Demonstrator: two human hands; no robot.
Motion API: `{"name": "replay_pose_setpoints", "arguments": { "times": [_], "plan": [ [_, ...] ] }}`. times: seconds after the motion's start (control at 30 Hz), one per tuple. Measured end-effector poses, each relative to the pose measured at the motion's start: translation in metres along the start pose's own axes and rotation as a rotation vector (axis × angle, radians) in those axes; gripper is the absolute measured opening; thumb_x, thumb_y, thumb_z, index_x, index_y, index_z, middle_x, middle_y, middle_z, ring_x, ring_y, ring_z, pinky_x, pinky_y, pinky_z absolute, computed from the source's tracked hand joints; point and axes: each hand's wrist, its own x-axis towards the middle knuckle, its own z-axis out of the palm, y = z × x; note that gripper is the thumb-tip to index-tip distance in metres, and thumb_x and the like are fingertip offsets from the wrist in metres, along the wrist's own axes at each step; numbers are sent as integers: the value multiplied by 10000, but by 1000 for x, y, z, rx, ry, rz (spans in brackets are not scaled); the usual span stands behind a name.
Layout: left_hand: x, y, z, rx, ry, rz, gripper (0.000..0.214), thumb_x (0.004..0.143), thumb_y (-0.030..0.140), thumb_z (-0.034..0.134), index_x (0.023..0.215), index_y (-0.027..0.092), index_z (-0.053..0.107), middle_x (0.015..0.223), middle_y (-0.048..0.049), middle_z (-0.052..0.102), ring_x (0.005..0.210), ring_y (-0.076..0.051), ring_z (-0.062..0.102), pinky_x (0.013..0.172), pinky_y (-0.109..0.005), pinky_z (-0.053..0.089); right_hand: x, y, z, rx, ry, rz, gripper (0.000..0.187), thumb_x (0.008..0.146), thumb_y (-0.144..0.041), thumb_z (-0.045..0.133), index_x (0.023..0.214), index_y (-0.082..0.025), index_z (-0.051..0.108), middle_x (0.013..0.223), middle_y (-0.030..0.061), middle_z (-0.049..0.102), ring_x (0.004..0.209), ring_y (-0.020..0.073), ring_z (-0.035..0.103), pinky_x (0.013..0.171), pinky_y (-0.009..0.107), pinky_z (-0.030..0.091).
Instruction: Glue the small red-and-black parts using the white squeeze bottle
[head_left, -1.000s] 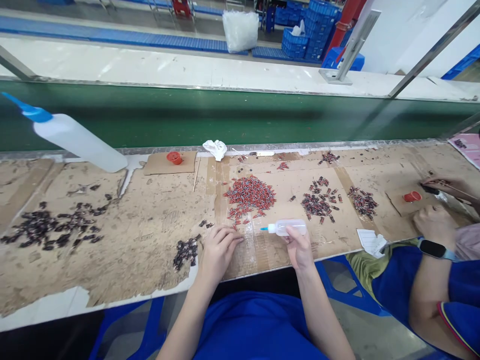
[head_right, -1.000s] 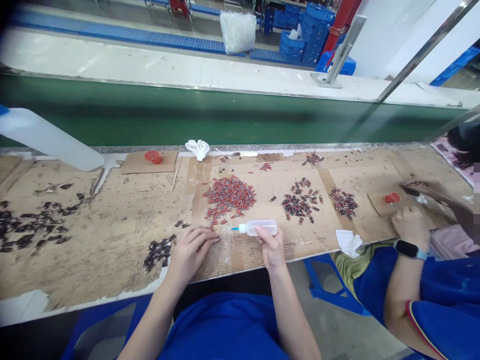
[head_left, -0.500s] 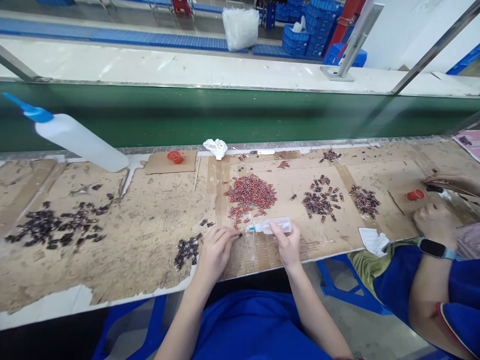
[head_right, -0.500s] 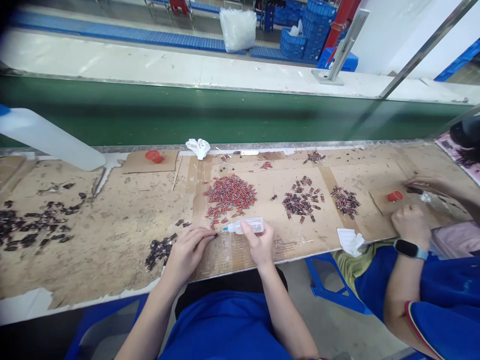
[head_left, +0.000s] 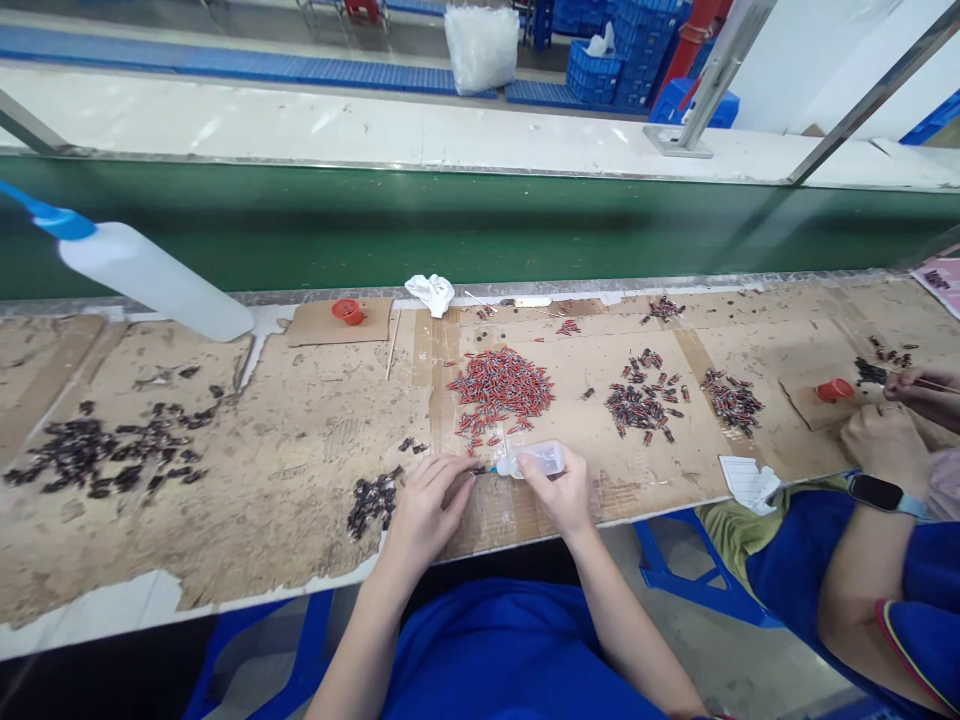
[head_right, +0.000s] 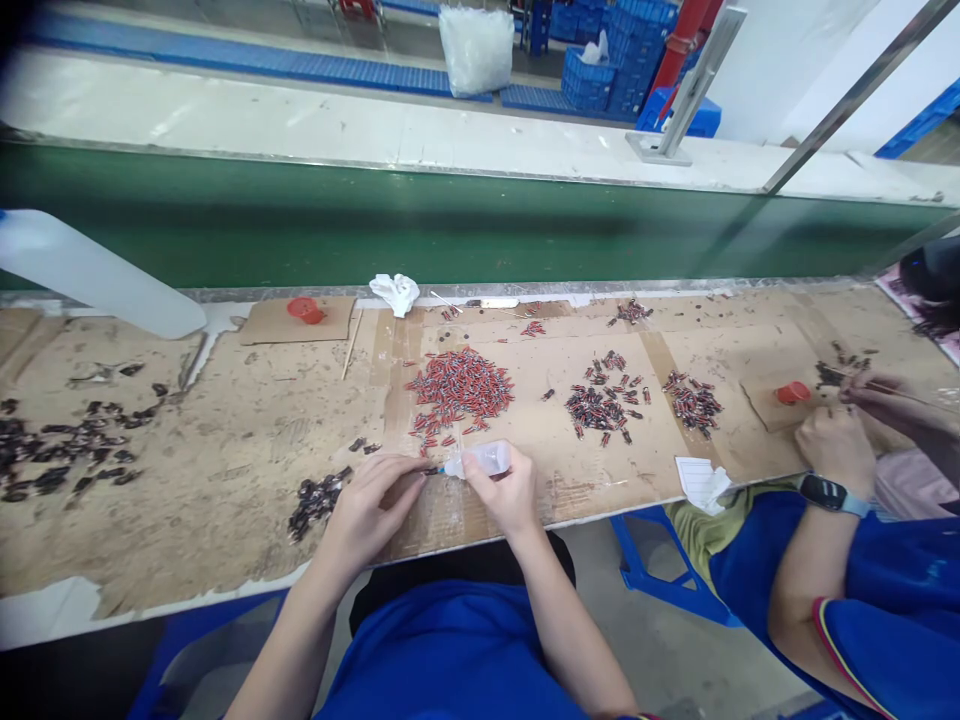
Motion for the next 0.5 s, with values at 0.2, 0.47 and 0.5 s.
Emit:
{"name": "replay_pose_setpoints", "arguments": {
  "times": [0.2, 0.47, 0.5],
  "plan": [
    [1, -2, 1, -45, 4, -61, 142, 879, 227, 570, 984, 220, 666, 884, -42, 749, 858, -195, 687, 790, -342, 559, 1, 3, 0, -15, -25, 4, 297, 736, -447, 672, 671, -158, 651, 608, 32, 663, 545, 156, 568, 523, 255, 461],
    [3, 5, -2, -187, -8, -305, 217, 827, 277, 621, 1029, 215, 673, 857, -32, 756, 854, -197, 711, 849, -353, 562, 1, 6, 1, -57, -57, -8, 290, 758, -435, 663, 673, -158, 644, 621, 26, 651, 566, 150, 562, 549, 251, 445],
    [3, 5, -2, -200, -11, -338, 209, 820, 287, 627, 1009, 213, 676, 857, -35, 757, 847, -199, 713, 854, -358, 561, 1, 6, 1, -60, -54, -10, 286, 758, -429, 661, 666, -159, 637, 613, 20, 641, 562, 146, 553, 547, 249, 440]
  ]
}}
